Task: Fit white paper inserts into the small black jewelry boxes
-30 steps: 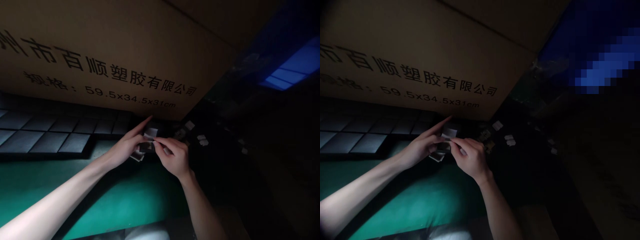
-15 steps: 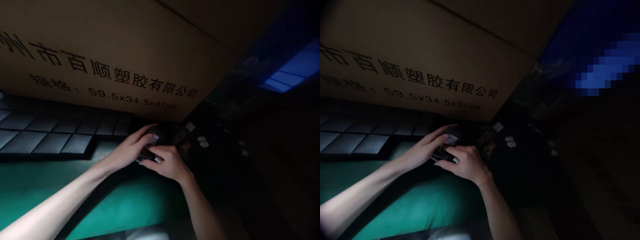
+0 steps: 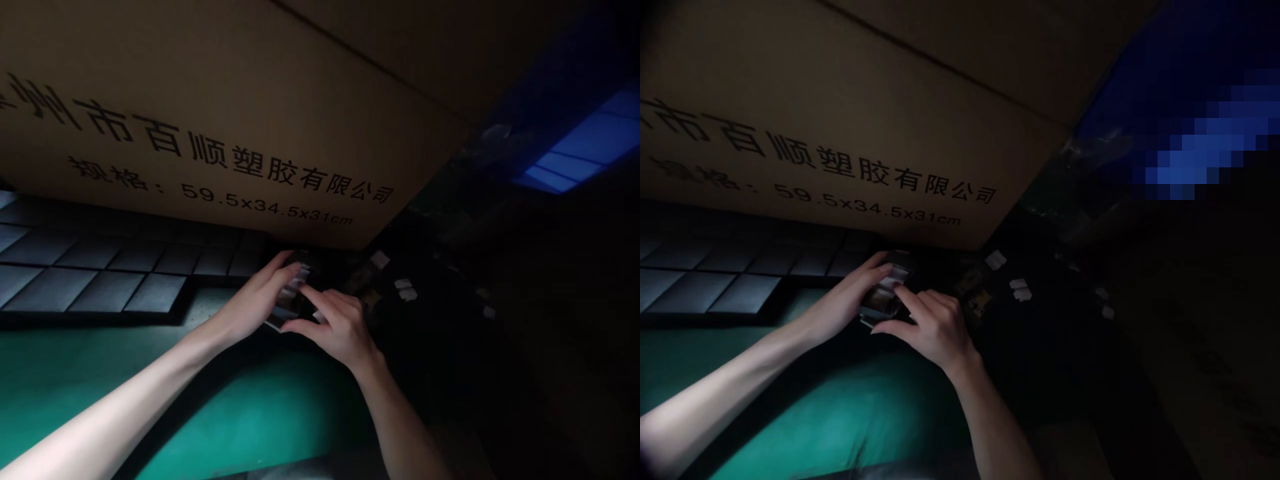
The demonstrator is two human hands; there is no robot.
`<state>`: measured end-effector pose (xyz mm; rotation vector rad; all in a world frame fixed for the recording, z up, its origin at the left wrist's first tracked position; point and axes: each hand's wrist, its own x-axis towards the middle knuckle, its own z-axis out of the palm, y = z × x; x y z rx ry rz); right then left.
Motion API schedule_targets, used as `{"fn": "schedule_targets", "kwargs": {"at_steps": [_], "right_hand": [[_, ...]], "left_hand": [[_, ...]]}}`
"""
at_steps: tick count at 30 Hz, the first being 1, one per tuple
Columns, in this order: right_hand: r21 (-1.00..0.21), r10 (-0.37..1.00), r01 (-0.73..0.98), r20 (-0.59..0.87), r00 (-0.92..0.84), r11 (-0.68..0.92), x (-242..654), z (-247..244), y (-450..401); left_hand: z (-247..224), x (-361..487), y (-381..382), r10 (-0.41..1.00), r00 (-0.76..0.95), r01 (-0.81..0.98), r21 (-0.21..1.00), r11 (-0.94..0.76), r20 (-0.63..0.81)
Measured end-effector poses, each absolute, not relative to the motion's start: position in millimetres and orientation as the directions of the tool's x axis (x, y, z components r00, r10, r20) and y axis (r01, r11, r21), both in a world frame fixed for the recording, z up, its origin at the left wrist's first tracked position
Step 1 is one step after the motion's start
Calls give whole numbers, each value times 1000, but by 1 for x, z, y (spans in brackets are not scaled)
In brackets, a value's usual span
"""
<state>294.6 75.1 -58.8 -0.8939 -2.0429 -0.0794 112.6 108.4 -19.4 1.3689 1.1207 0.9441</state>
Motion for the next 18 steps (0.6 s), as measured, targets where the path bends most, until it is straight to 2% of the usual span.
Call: {"fn": "schedule_targets", "kwargs": {"at_steps": [7,10,12,15,18], "right_hand": [[-327,690,676,620,-373,660,288,-69,75],[-358,722,696,607,-333,622,283,-70,72],[-420,755,686,585,-295,594,282,-68,71],[-510,810,659,514,-282,553,282,-64,70],[-526,809,641,517,-280,559,285,-63,70]], "left_hand": [[-18,114,102,948,308,164,977,-137,81],[-19,115,100,952,296,189,972,-139,79],[-21,115,100,950,301,194,971,-141,78],[-25,114,102,942,324,147,980,-135,81],[-30,114,105,946,315,93,989,-116,81]]}}
